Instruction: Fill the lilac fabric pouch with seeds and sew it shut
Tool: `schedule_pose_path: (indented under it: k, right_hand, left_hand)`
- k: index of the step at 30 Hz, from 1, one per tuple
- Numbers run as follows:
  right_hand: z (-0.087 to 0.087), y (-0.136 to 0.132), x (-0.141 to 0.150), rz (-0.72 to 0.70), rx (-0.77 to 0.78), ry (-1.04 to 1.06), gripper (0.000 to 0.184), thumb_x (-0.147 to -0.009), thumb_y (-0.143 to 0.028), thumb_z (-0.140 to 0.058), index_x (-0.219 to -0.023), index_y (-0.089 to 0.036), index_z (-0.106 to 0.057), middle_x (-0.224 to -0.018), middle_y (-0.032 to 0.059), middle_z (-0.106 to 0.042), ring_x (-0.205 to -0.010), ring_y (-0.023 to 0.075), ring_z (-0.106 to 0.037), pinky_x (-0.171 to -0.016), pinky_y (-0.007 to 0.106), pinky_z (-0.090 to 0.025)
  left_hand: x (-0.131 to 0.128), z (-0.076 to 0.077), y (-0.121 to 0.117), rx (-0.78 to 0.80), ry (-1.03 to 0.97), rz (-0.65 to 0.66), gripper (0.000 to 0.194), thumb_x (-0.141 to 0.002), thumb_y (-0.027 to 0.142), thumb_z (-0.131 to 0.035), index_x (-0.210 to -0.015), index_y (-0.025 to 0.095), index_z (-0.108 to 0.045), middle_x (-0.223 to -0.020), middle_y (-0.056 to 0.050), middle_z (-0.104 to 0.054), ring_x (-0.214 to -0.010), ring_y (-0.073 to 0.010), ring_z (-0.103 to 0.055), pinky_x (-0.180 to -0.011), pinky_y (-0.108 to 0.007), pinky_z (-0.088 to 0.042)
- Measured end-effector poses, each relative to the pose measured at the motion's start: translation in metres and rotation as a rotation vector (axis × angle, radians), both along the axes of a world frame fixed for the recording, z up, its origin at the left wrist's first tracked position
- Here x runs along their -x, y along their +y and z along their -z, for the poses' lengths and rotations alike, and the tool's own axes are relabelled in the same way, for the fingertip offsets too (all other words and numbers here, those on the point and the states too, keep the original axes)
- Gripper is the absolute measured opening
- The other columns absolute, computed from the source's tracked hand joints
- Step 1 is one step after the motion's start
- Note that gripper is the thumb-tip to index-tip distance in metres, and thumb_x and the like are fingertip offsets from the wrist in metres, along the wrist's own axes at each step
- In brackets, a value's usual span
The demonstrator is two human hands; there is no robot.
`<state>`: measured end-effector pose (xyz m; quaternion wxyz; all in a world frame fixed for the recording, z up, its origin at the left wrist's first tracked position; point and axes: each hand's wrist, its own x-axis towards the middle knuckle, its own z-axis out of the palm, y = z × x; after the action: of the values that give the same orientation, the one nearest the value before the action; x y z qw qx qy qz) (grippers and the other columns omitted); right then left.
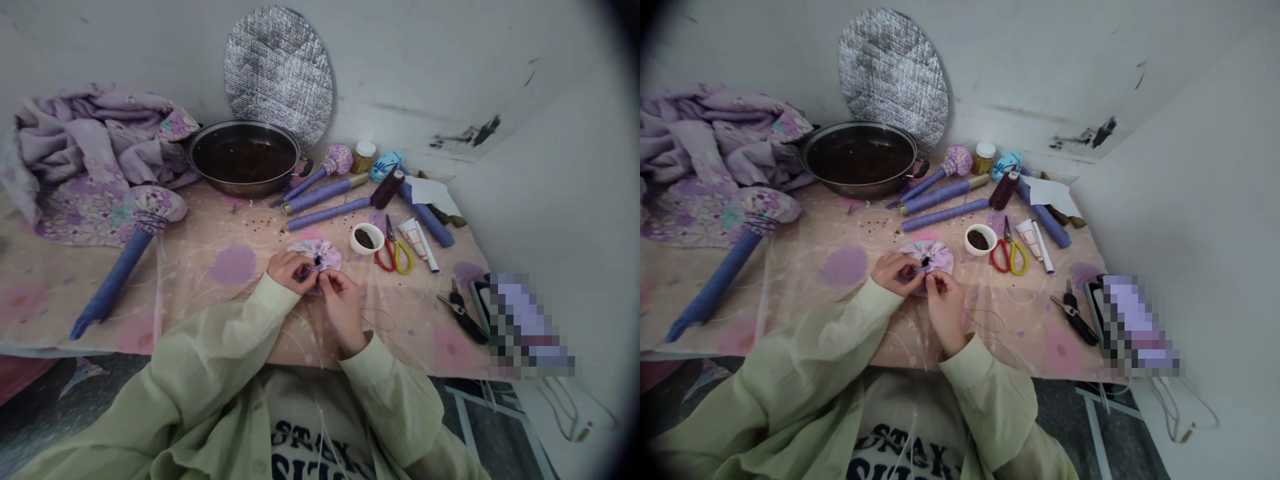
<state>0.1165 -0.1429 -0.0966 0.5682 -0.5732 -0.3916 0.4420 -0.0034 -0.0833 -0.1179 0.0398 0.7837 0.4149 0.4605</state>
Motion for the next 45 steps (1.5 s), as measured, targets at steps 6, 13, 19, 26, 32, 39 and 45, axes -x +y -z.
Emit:
schedule_pose_path:
  k: [6, 13, 19, 26, 32, 39, 45]
  right_hand:
    - [0.003, -0.003, 0.002, 0.018, 0.032, 0.095, 0.017, -0.072, -0.032, -0.06, -0.069, -0.016, -0.058, -0.06, -0.0027, -0.053, -0.056, 0.0092, -0.047, -0.057, 0.023, -0.04]
    - [0.004, -0.004, 0.005, 0.06, 0.059, 0.136, 0.015, -0.073, -0.031, -0.057, -0.071, -0.016, -0.057, -0.063, -0.0028, -0.053, -0.058, 0.0091, -0.046, -0.058, 0.023, -0.039]
    - [0.005, -0.001, 0.009, 0.089, 0.045, 0.211, 0.012, -0.071, -0.029, -0.057, -0.068, -0.017, -0.055, -0.061, -0.0041, -0.051, -0.056, 0.0083, -0.044, -0.058, 0.023, -0.038]
    - [0.001, 0.006, 0.014, 0.099, 0.057, 0.304, 0.009, -0.068, -0.026, -0.055, -0.066, -0.017, -0.056, -0.059, -0.0038, -0.05, -0.052, 0.0075, -0.042, -0.054, 0.022, -0.034]
    - [0.001, 0.012, 0.018, 0.131, 0.066, 0.308, 0.008, -0.069, -0.023, -0.055, -0.063, -0.017, -0.055, -0.058, -0.004, -0.049, -0.052, 0.0077, -0.042, -0.054, 0.023, -0.034]
    - [0.0, 0.013, 0.015, 0.096, 0.065, 0.275, 0.008, -0.071, -0.023, -0.056, -0.066, -0.017, -0.058, -0.061, -0.0026, -0.053, -0.052, 0.0081, -0.046, -0.054, 0.023, -0.039]
    - [-0.007, 0.007, -0.004, -0.003, 0.044, -0.072, 0.007, -0.071, -0.02, -0.057, -0.07, -0.017, -0.063, -0.067, -0.0003, -0.061, -0.06, 0.0109, -0.055, -0.061, 0.025, -0.045]
  left_hand:
    - [0.0, -0.004, -0.003, 0.064, 0.024, -0.035, 0.021, -0.067, 0.038, -0.059, -0.069, 0.018, -0.066, -0.052, 0.0, -0.055, -0.052, -0.0125, -0.05, -0.059, -0.026, -0.039]
    - [0.006, -0.002, 0.002, 0.031, 0.111, -0.019, 0.021, -0.067, 0.04, -0.065, -0.071, 0.02, -0.066, -0.059, 0.0, -0.062, -0.058, -0.0144, -0.056, -0.062, -0.027, -0.043]
    - [0.007, -0.001, 0.004, -0.019, 0.108, -0.027, 0.02, -0.071, 0.039, -0.064, -0.074, 0.019, -0.065, -0.067, -0.002, -0.065, -0.063, -0.017, -0.057, -0.067, -0.03, -0.044]
    - [0.011, 0.003, 0.012, 0.055, 0.064, 0.101, 0.022, -0.075, 0.038, -0.06, -0.076, 0.017, -0.064, -0.062, -0.001, -0.062, -0.056, -0.013, -0.055, -0.062, -0.027, -0.045]
    - [0.013, 0.003, 0.017, 0.068, 0.069, 0.13, 0.019, -0.076, 0.035, -0.058, -0.076, 0.017, -0.064, -0.064, -0.003, -0.064, -0.059, -0.0145, -0.059, -0.062, -0.028, -0.047]
    - [0.014, 0.008, 0.018, 0.103, 0.055, 0.076, 0.022, -0.076, 0.036, -0.059, -0.081, 0.016, -0.065, -0.069, -0.003, -0.064, -0.059, -0.0142, -0.057, -0.061, -0.028, -0.047]
    - [0.008, 0.003, 0.011, 0.081, 0.035, 0.075, 0.02, -0.076, 0.033, -0.059, -0.082, 0.015, -0.065, -0.067, -0.004, -0.061, -0.061, -0.0155, -0.057, -0.062, -0.028, -0.045]
